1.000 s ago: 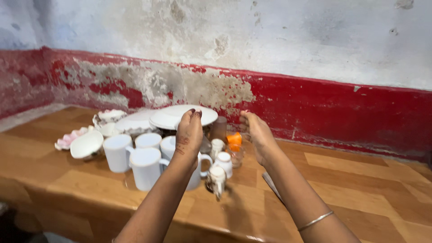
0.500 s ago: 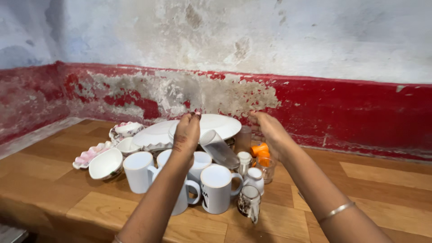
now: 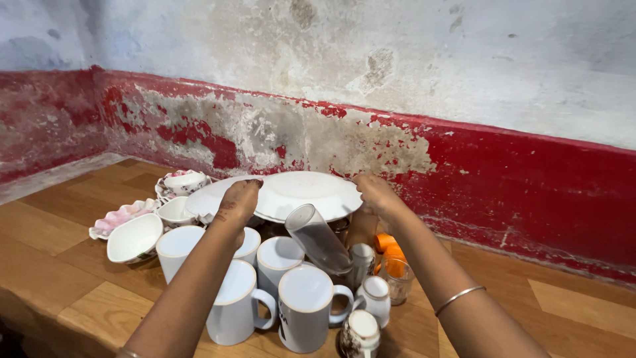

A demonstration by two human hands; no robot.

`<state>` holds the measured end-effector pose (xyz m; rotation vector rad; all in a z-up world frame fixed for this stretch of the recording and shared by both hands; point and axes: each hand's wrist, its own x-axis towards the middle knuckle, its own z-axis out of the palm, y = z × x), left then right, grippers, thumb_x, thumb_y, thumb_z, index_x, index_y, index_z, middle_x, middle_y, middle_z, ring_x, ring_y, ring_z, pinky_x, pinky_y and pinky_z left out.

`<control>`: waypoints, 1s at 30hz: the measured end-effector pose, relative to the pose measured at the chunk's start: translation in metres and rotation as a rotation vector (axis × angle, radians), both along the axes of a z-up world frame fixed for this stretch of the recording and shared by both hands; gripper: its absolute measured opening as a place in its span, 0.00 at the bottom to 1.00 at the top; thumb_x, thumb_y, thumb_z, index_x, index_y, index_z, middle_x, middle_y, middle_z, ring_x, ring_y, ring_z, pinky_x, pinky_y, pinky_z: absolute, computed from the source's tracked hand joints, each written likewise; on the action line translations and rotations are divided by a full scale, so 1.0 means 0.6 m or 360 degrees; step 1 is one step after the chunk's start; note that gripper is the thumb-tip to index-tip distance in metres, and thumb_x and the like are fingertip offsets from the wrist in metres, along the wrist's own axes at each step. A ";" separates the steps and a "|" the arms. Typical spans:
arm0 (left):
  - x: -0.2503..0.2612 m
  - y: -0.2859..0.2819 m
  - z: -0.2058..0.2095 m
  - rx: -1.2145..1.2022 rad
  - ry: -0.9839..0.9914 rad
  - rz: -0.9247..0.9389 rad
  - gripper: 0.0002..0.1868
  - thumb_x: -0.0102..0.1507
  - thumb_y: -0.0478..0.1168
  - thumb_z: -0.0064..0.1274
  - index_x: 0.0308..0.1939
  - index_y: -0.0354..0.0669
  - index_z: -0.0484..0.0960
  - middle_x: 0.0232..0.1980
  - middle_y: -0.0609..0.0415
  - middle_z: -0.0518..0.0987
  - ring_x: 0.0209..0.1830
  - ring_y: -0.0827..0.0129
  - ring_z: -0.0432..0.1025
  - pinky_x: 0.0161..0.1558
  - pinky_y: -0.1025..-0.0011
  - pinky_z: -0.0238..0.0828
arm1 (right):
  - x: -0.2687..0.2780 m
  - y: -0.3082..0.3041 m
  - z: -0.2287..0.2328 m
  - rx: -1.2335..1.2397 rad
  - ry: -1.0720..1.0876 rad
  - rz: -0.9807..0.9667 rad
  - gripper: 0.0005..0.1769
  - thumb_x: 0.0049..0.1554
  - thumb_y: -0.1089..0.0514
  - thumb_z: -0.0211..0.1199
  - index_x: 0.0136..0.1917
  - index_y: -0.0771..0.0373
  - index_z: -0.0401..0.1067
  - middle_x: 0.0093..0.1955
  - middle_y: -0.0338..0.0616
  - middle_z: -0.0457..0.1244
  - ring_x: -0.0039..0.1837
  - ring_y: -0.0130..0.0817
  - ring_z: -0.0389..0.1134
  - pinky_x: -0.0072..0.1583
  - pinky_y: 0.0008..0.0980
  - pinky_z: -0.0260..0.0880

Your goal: The person cleans decorative plates by wiping the front and back surfaces with a cloth.

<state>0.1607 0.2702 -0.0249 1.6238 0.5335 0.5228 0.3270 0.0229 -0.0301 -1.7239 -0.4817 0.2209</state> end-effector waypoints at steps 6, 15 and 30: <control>0.084 0.057 -0.019 0.0048 0.0164 -0.0078 0.38 0.64 0.54 0.47 0.74 0.45 0.56 0.74 0.40 0.60 0.72 0.50 0.56 0.68 0.50 0.53 | 0.090 0.026 -0.033 0.0013 0.0057 0.0035 0.15 0.59 0.49 0.50 0.41 0.61 0.68 0.29 0.34 0.55 0.29 0.25 0.51 0.30 0.29 0.47; 0.206 0.145 -0.041 0.0110 0.0494 -0.0247 0.36 0.65 0.54 0.46 0.73 0.40 0.60 0.70 0.40 0.68 0.64 0.54 0.69 0.63 0.57 0.65 | 0.219 0.042 -0.091 -0.0319 0.0140 -0.0144 0.23 0.63 0.43 0.53 0.47 0.68 0.66 0.32 0.41 0.52 0.30 0.34 0.47 0.31 0.38 0.46; 0.291 0.202 -0.061 0.0099 0.0537 -0.0243 0.30 0.65 0.51 0.49 0.65 0.34 0.67 0.56 0.35 0.78 0.49 0.52 0.77 0.50 0.58 0.74 | 0.169 0.116 -0.037 -0.0904 0.0133 -0.0804 0.30 0.59 0.43 0.57 0.64 0.68 0.70 0.65 0.59 0.64 0.63 0.50 0.69 0.65 0.45 0.68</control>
